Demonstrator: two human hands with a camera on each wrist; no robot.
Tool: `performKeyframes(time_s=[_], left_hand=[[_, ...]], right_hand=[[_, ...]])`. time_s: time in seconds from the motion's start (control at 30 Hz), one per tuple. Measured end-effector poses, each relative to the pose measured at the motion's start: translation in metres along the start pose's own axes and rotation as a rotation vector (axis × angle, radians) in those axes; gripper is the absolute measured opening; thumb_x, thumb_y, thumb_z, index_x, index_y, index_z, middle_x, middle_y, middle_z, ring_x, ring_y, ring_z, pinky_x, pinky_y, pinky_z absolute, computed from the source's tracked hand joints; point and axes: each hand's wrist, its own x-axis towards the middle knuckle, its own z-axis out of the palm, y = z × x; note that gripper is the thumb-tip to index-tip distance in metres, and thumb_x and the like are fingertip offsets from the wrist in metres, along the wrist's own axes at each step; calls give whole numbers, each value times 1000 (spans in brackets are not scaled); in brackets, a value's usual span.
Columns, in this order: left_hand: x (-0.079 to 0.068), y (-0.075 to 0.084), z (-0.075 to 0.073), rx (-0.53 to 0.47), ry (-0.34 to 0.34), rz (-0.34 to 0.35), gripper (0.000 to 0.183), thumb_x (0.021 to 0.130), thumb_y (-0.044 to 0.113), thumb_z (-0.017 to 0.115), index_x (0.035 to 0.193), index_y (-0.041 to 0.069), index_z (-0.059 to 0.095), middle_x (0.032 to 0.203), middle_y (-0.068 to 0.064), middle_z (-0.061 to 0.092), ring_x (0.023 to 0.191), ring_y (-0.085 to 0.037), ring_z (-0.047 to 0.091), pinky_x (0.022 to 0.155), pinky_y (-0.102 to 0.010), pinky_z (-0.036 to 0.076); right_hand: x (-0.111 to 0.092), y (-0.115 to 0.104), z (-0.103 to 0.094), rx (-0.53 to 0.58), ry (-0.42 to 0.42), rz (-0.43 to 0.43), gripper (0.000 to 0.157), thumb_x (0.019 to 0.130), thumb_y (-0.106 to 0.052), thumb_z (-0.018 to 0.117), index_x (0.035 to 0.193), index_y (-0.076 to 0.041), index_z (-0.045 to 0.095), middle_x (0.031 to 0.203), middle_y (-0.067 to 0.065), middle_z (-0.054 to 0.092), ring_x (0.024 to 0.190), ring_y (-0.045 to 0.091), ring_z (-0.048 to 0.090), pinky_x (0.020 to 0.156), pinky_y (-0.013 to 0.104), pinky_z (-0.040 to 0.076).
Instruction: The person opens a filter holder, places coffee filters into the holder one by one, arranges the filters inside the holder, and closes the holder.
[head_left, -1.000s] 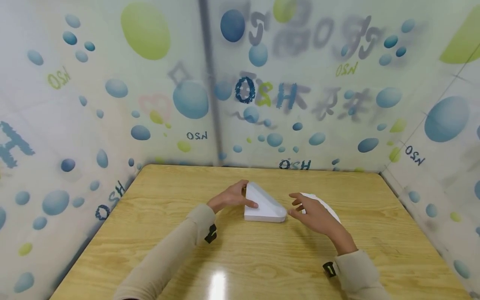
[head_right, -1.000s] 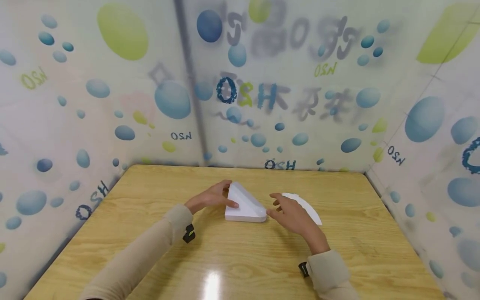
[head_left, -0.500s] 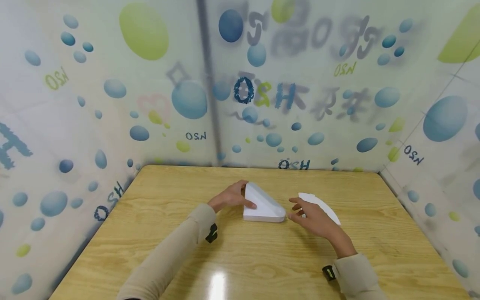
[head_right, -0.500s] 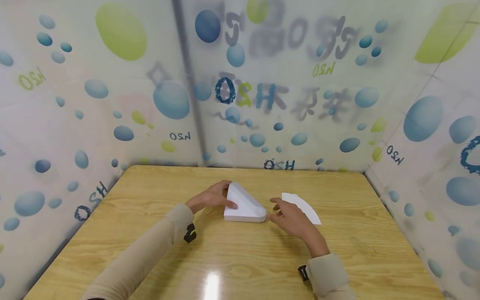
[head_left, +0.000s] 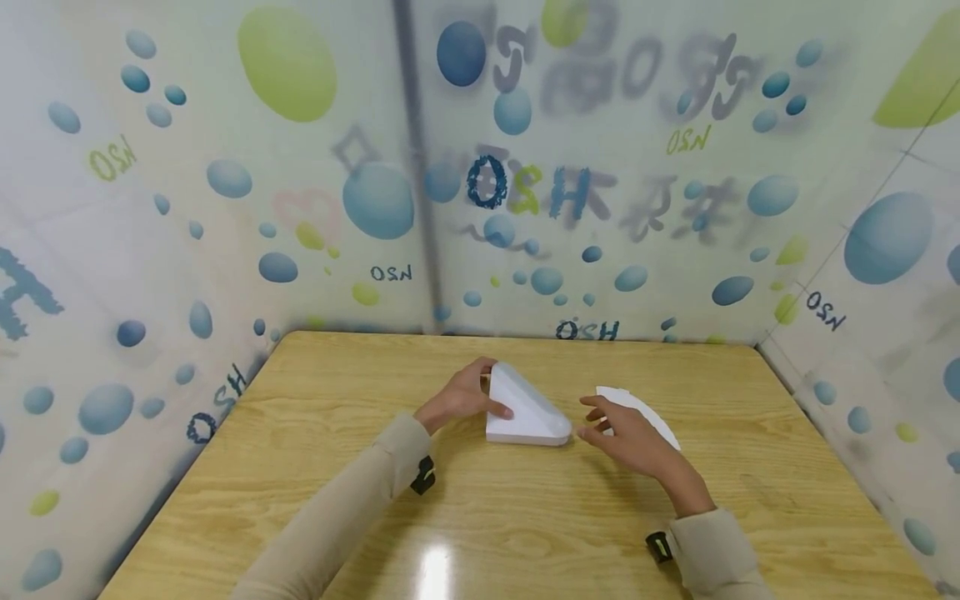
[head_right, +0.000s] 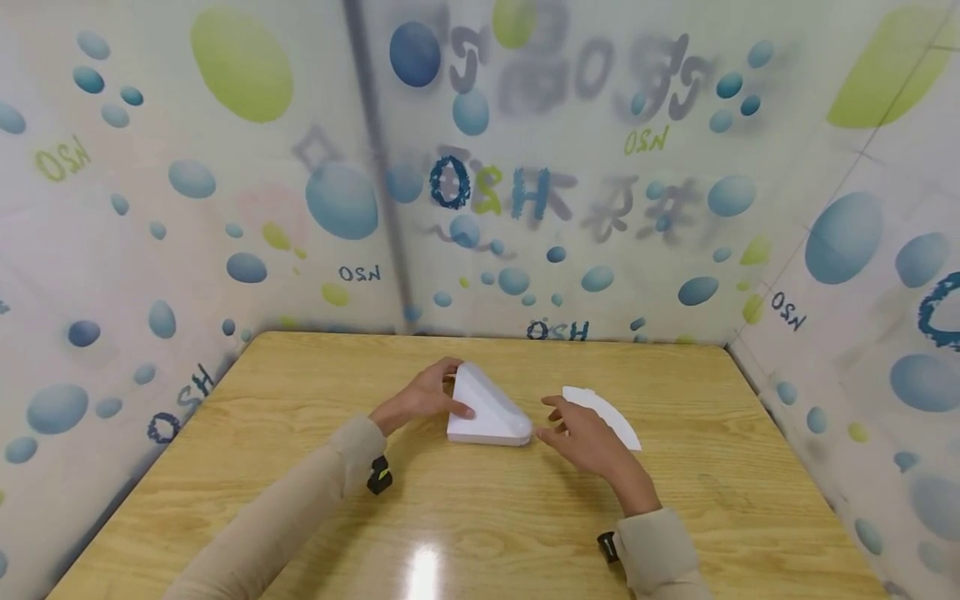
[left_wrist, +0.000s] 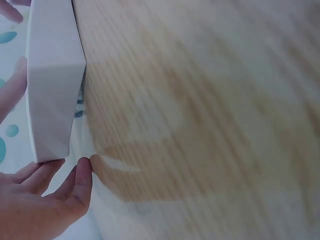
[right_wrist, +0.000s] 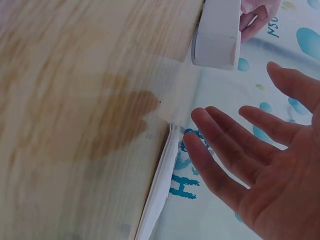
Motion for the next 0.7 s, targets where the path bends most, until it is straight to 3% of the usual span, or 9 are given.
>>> performKeyframes(time_s=[0.23,0.4,0.53,0.7], left_hand=[[-6,-1,6,-36,56,51,99,75,15,95,156,11,39,157,-12,48,137,-35,56,111,-47,50],[-10,-2,9,-23,88,87,98,75,13,94,156,11,39,160,-11,45,127,-35,65,103,-44,56],[-12,-2,9,-19,98,110,99,75,11,94,156,11,38,159,-11,45,119,-34,69,95,-40,60],[-15,0,10,-48,95,131,99,76,6,92,157,14,36,155,-16,49,121,-37,67,92,-44,61]], right_hand=[[1,2,1,-5,5,3,57,105,-31,60,151,0,46,140,22,63,115,34,68,94,53,57],[0,2,0,-2,2,-5,56,106,-30,60,150,1,46,139,24,62,114,36,68,94,54,57],[-1,1,-1,1,-1,-1,56,106,-29,60,151,1,46,139,24,62,114,36,68,94,54,57],[-1,1,-1,-1,0,4,56,106,-30,61,151,1,46,139,24,62,115,36,68,94,54,57]])
